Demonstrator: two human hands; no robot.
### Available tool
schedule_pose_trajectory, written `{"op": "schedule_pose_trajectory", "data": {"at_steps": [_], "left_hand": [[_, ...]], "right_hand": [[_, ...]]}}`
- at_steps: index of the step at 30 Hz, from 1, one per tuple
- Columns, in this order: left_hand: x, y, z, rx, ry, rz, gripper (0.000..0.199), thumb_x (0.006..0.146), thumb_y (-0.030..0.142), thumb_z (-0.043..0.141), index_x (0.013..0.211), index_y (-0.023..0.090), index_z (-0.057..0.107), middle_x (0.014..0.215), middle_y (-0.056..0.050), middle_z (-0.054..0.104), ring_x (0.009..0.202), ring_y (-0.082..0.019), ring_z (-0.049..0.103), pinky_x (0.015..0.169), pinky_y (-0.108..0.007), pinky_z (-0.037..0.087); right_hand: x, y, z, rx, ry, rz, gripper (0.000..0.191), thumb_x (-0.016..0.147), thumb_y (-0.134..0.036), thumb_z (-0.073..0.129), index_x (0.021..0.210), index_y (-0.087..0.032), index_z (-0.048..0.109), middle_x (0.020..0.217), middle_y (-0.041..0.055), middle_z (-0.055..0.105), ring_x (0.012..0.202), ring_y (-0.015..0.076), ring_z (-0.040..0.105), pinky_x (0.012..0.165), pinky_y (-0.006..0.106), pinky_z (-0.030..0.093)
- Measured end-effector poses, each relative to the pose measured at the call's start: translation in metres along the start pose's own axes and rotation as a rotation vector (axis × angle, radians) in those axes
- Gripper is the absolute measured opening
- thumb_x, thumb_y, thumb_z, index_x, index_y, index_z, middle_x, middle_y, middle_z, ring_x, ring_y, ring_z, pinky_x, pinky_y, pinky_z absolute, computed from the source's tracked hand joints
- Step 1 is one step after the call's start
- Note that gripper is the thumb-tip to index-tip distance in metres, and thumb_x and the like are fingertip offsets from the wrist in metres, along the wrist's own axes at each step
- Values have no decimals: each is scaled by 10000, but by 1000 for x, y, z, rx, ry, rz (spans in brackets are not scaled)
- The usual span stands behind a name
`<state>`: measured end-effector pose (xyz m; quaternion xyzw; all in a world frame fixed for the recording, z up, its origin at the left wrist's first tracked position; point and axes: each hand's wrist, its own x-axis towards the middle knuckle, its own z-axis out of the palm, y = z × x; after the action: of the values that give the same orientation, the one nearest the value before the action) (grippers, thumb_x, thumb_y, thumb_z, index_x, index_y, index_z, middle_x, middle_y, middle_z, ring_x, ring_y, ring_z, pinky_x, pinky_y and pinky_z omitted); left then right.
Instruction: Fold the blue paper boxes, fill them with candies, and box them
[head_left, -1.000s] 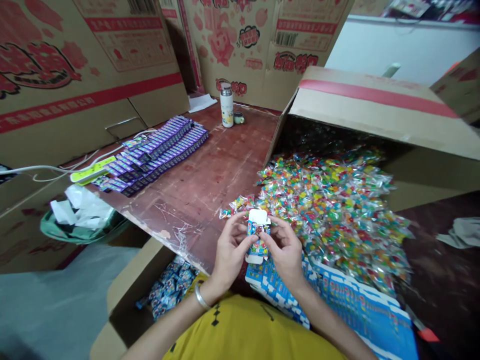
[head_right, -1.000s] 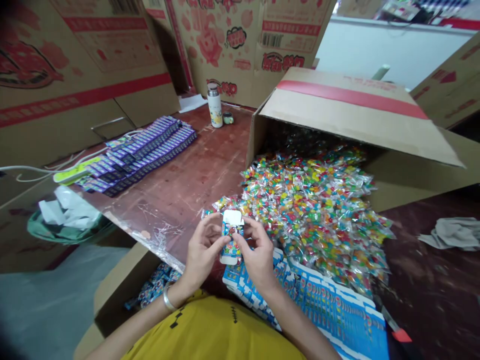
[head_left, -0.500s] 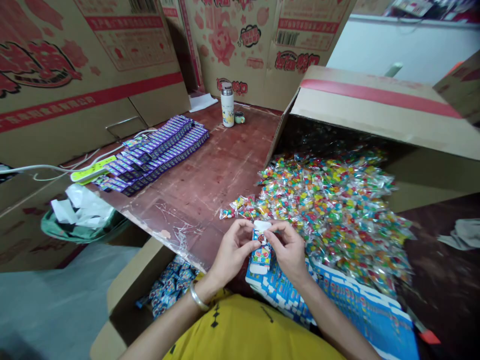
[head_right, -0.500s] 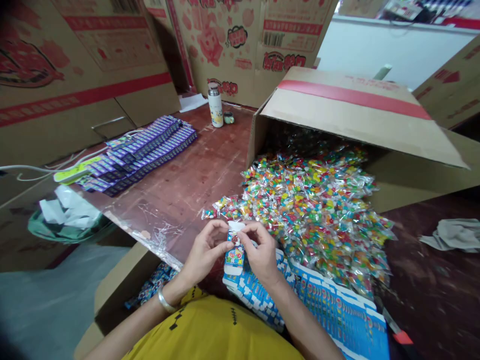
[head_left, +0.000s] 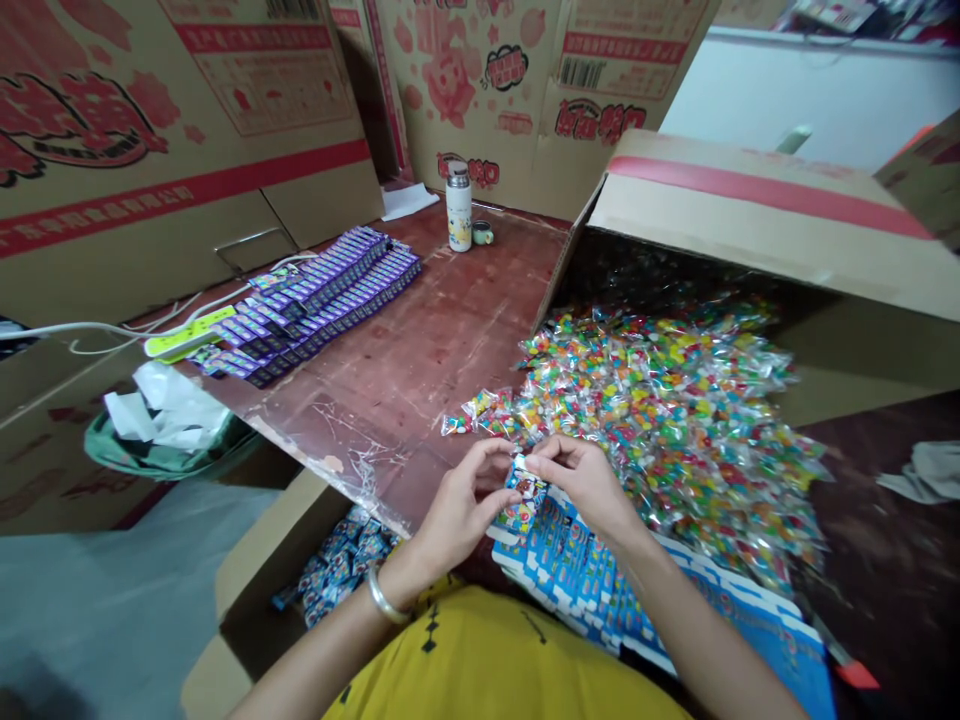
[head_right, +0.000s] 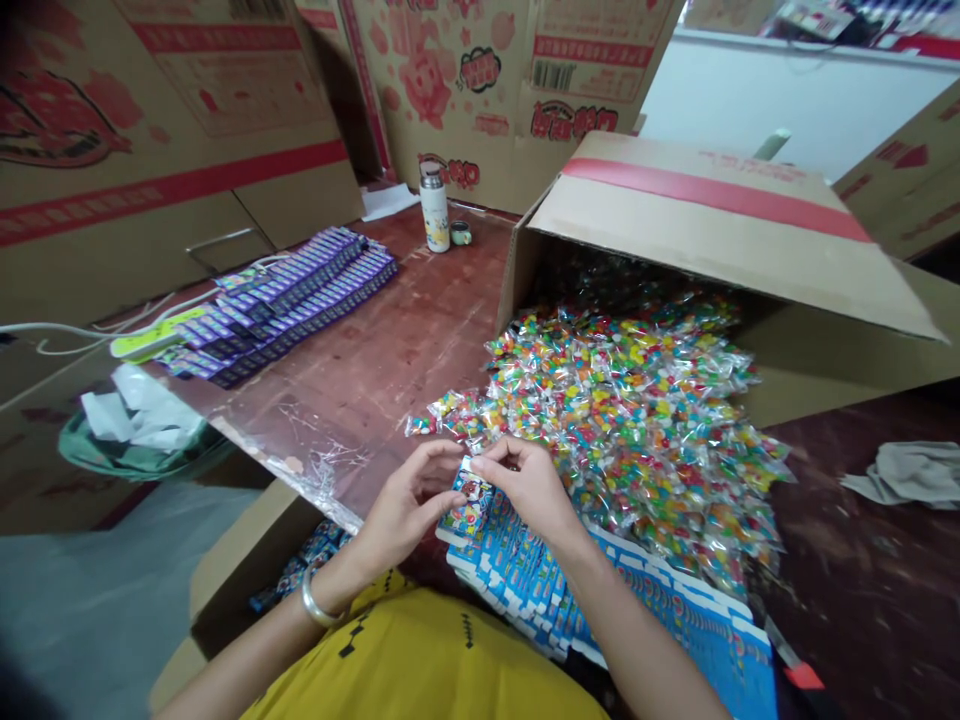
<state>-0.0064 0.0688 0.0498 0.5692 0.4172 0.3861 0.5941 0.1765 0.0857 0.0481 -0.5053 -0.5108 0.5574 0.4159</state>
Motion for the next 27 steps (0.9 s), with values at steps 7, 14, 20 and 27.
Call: {"op": "schedule_pose_trajectory", "data": {"at_steps": [7,14,20,27], "left_hand": [[-5,-8,-1,4,28,-39,304,844,233,593,1144,193,604,1088,-73,660,937,-199,633,846,-326,519],[-1,-21,-12,-91,127,-101,217,767,252,692,919,171,560,841,-5,640,781,-138,615,722,-246,501],[4,-28,-24,-154,252,-231,354,726,323,716,923,188,455,785,31,557,600,-90,553,485,-181,457],[-5,-26,-33,-237,184,-292,498,758,282,648,1227,196,503,1120,-68,587,790,-163,637,758,-368,556]], "right_hand": [[-15,-1,17,-216,146,-217,228,854,-317,623,661,-195,625,782,34,646,768,189,606,719,310,472],[-7,6,2,-594,135,-347,217,951,-288,463,980,-231,671,1033,64,634,946,214,608,824,335,473],[41,23,-2,-1264,159,-253,220,867,-306,601,1062,-210,568,994,90,638,843,256,616,675,330,444],[46,24,-11,-1144,275,-250,166,841,-174,537,991,-204,601,933,77,651,806,222,607,684,312,435]]}}
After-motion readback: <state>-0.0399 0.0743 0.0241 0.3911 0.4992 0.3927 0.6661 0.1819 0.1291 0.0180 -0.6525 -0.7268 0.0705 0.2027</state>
